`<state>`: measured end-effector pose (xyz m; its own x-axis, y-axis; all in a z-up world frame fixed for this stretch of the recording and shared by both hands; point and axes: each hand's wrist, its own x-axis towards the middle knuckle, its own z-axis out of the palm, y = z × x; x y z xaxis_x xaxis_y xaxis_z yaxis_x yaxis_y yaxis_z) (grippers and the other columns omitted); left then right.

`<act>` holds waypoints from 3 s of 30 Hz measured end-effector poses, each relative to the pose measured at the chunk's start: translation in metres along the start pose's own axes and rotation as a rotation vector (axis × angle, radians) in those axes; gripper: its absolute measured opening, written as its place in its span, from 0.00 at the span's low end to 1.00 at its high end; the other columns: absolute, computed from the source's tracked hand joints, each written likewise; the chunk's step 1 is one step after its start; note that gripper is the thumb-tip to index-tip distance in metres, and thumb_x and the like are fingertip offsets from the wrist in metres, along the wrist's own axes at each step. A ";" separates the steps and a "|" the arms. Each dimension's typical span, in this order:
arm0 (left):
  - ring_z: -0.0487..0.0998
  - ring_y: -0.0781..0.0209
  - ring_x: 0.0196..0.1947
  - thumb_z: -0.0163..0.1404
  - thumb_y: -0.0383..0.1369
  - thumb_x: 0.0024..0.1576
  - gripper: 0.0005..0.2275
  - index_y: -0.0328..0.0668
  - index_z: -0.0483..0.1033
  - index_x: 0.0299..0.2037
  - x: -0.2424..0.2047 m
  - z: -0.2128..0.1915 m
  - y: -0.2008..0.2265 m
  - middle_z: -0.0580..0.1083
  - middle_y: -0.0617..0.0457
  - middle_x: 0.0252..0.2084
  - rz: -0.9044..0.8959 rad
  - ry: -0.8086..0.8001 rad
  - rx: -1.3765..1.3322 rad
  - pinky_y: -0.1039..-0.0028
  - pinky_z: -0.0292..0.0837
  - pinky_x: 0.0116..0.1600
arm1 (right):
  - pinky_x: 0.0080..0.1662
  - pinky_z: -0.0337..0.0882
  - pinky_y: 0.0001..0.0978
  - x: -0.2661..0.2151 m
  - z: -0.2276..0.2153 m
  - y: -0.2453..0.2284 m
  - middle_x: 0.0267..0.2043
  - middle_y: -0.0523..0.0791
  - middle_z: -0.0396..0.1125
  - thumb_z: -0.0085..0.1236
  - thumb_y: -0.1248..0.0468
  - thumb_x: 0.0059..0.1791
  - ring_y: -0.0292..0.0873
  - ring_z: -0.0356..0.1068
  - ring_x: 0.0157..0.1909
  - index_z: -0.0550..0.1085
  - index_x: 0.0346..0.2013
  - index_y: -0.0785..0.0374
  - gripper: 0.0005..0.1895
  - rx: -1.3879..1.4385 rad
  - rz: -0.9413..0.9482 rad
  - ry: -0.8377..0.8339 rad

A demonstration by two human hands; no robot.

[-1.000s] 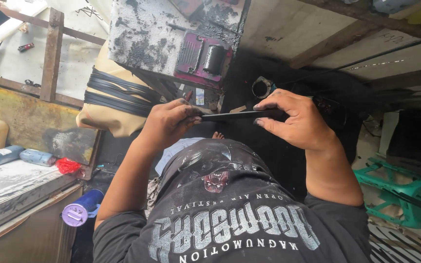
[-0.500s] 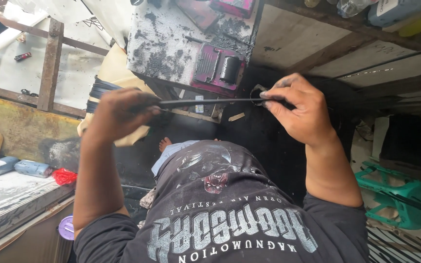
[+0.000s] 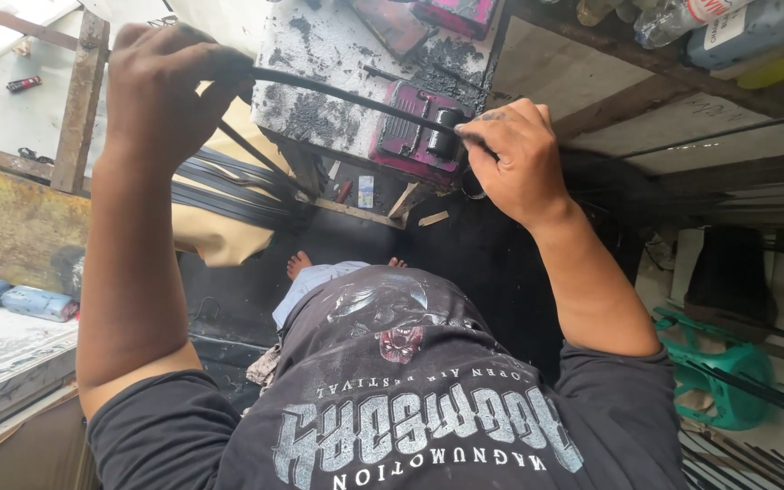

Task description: The person feeds long black rubber strips through a small pink machine, pulling them through with both hands. They then hang the processed strips on a wall using clothespins and repeat the process with additional strips.

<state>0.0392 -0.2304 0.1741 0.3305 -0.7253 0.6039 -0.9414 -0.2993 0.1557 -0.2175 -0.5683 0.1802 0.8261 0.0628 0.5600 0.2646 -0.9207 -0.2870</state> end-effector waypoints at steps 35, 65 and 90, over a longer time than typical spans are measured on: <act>0.76 0.59 0.52 0.67 0.36 0.73 0.12 0.65 0.82 0.35 -0.008 0.040 0.013 0.82 0.70 0.42 0.090 -0.025 0.224 0.64 0.48 0.72 | 0.51 0.56 0.41 -0.020 -0.009 0.009 0.36 0.40 0.74 0.66 0.81 0.44 0.45 0.67 0.39 0.81 0.39 0.59 0.16 -0.088 -0.091 0.043; 0.74 0.64 0.49 0.69 0.42 0.62 0.06 0.68 0.84 0.37 0.057 0.087 0.105 0.79 0.75 0.38 0.273 -0.131 0.081 0.64 0.46 0.69 | 0.51 0.58 0.42 -0.113 -0.087 0.024 0.36 0.41 0.75 0.63 0.81 0.45 0.47 0.68 0.39 0.82 0.36 0.58 0.15 -0.347 0.125 0.064; 0.79 0.55 0.29 0.61 0.33 0.61 0.04 0.45 0.85 0.40 0.109 0.068 0.156 0.78 0.57 0.37 0.251 -0.324 -0.511 0.64 0.70 0.28 | 0.55 0.55 0.47 -0.043 -0.097 -0.013 0.51 0.45 0.74 0.62 0.73 0.52 0.51 0.69 0.51 0.82 0.45 0.59 0.09 -0.197 -0.006 0.021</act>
<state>-0.0670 -0.3983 0.2115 0.0255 -0.9089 0.4163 -0.8800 0.1772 0.4407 -0.3044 -0.5961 0.2354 0.8138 0.0628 0.5778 0.1656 -0.9780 -0.1269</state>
